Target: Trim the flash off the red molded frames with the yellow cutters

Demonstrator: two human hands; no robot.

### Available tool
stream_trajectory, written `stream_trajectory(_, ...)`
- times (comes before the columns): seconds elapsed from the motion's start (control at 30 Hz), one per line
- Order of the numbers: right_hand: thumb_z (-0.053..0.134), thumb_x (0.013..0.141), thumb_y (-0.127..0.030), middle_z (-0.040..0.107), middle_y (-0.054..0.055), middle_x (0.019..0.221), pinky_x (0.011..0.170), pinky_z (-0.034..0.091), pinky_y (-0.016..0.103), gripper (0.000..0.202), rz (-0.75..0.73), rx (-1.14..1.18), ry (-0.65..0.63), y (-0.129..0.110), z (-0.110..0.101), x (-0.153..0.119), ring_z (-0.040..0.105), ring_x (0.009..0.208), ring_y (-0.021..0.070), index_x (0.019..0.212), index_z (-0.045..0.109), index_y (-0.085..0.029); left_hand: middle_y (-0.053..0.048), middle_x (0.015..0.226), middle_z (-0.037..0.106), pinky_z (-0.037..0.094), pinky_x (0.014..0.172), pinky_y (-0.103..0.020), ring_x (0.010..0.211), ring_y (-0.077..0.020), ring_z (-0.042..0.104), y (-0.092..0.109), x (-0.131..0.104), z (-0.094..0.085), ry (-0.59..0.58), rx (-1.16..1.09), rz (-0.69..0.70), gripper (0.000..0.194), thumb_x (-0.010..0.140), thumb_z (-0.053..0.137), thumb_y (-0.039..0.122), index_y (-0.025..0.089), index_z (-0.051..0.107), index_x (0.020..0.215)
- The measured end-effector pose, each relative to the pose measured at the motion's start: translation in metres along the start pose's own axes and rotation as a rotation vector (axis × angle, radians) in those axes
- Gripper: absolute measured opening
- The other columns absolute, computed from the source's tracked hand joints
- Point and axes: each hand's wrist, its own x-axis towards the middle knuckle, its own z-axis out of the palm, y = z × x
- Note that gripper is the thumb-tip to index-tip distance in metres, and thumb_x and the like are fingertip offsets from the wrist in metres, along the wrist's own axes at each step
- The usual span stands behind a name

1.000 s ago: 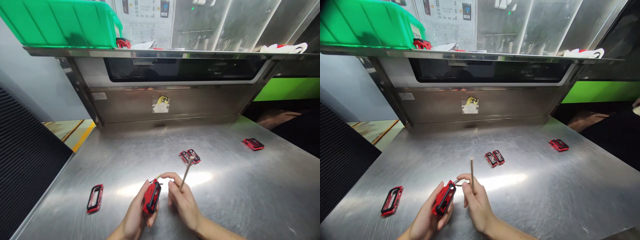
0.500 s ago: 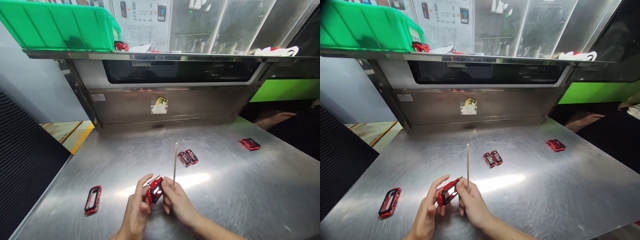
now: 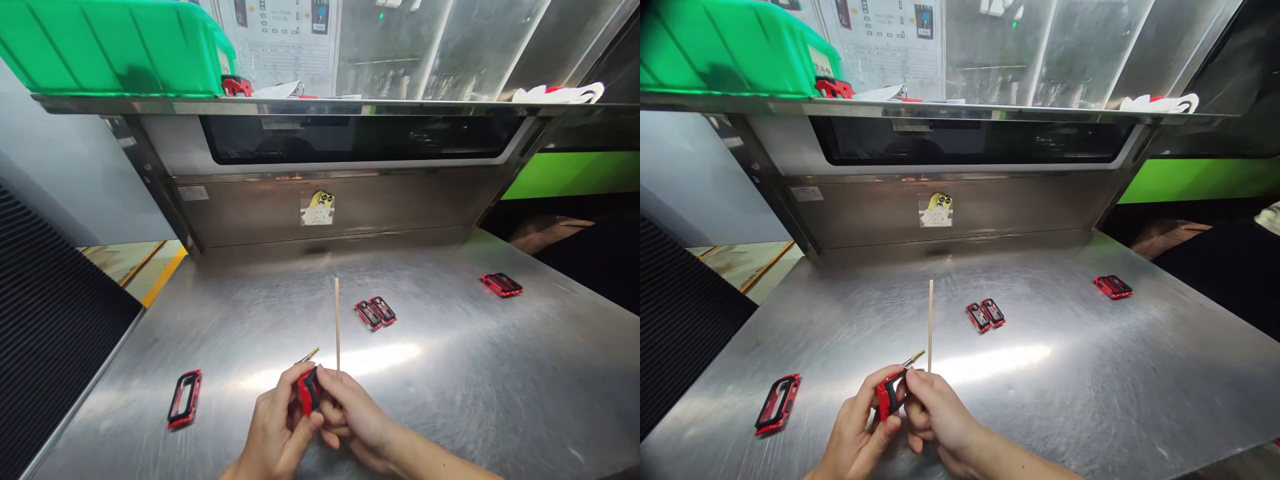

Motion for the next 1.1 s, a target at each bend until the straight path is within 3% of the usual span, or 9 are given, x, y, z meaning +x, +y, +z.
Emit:
stream_trajectory(0.2,0.066,0.072,-0.07,0.022,-0.016,0.036,0.034,0.03,0.013,0.056,0.002,-0.057,-0.064,-0.001,-0.001,-0.001,0.008,0.032,0.0038,0.074,0.056,-0.015,0.003,0.054,0.053,0.035,0.043,-0.022,0.044,-0.0114,0.044,0.002,0.004,0.0,0.018,-0.205,-0.067,0.058,0.068,0.057,0.075,0.02,0.062,0.085)
stream_trajectory(0.33,0.062,0.073,-0.068,0.021,-0.015,0.033,0.033,0.029,0.014,0.056,0.076,-0.105,-0.115,-0.002,0.0,-0.002,0.009,0.03,0.0031,0.062,0.057,-0.014,0.004,0.05,0.05,0.03,0.041,-0.02,0.044,-0.0104,0.046,0.006,0.005,0.003,0.054,-0.355,-0.208,0.064,0.065,0.052,0.081,0.018,0.057,0.074)
stream_trajectory(0.43,0.059,0.073,-0.057,0.021,-0.014,0.031,0.033,0.029,0.014,0.045,0.158,-0.115,-0.121,-0.004,0.002,-0.003,0.009,0.027,0.003,0.059,0.056,-0.014,0.003,0.043,0.051,0.03,0.042,-0.019,0.042,-0.01,0.044,0.008,0.005,0.005,0.036,-0.37,-0.244,0.062,0.073,0.043,0.079,0.018,0.055,0.072)
stream_trajectory(0.57,0.055,0.07,-0.044,0.023,-0.014,0.03,0.033,0.031,0.015,0.032,0.189,-0.127,-0.111,-0.007,0.005,-0.003,0.009,0.027,0.0031,0.058,0.056,-0.015,0.004,0.043,0.053,0.029,0.041,-0.017,0.04,-0.0077,0.043,0.006,0.007,0.005,0.018,-0.366,-0.284,0.054,0.078,0.047,0.071,0.018,0.053,0.07)
stream_trajectory(0.73,0.053,0.07,-0.046,0.022,-0.014,0.029,0.033,0.03,0.015,0.034,0.191,-0.141,-0.112,-0.008,0.006,-0.003,0.01,0.027,0.0031,0.056,0.055,-0.016,0.006,0.039,0.051,0.023,0.035,-0.016,0.034,-0.0063,0.04,-0.003,0.012,0.006,-0.072,-0.452,-0.314,0.057,0.071,0.051,0.076,0.019,0.051,0.07)
stream_trajectory(1.1,0.053,0.073,-0.049,0.022,-0.014,0.03,0.033,0.029,0.016,0.038,0.181,-0.128,-0.12,-0.004,0.003,-0.005,0.009,0.027,0.0033,0.057,0.056,-0.015,0.007,0.038,0.047,0.023,0.034,-0.014,0.033,-0.0054,0.04,-0.006,0.013,0.007,-0.046,-0.436,-0.372,0.06,0.064,0.057,0.077,0.018,0.053,0.07)
